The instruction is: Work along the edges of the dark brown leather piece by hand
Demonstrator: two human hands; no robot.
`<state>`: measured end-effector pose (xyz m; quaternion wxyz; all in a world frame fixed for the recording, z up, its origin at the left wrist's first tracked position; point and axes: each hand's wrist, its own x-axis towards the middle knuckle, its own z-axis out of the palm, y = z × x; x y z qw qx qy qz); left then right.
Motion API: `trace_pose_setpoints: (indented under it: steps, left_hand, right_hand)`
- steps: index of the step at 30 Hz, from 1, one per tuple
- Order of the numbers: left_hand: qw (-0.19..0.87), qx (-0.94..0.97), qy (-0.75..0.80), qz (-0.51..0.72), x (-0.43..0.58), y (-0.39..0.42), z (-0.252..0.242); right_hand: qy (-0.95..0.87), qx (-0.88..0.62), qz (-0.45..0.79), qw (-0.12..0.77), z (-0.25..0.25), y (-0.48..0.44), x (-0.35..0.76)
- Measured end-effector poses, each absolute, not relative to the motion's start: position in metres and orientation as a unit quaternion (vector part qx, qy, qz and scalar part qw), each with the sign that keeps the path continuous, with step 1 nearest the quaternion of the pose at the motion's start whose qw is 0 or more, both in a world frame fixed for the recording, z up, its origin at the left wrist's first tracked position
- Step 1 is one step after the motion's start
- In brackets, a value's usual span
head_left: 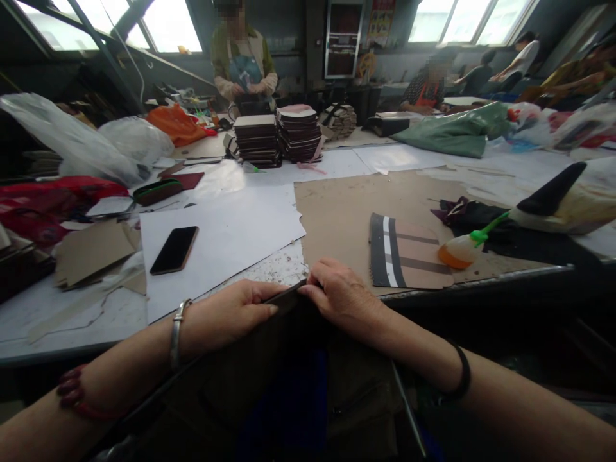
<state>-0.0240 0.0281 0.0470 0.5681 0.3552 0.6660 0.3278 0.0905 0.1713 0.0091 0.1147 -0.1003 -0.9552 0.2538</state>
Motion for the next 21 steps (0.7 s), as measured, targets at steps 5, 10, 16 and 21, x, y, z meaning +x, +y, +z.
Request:
trace_pose_setpoints:
  steps: [5,10,16,21]
  left_hand:
    - [0.591,0.313,0.661,0.34,-0.024,0.028,0.047]
    - [0.597,0.297,0.662,0.341,-0.031,0.028,0.047]
    - [0.579,0.299,0.678,0.341,-0.035,0.03,0.048]
    - [0.583,0.308,0.673,0.335,-0.034,0.033,0.046]
  right_hand:
    - [-0.952,-0.103,0.26,0.121,0.007,0.171,0.089]
    - [-0.948,-0.097,0.279,0.114,0.01,0.171,0.088]
    - [-0.955,0.017,0.274,0.109,0.011,0.174,0.092]
    - [-0.967,0.006,0.234,0.098,0.01,0.173,0.088]
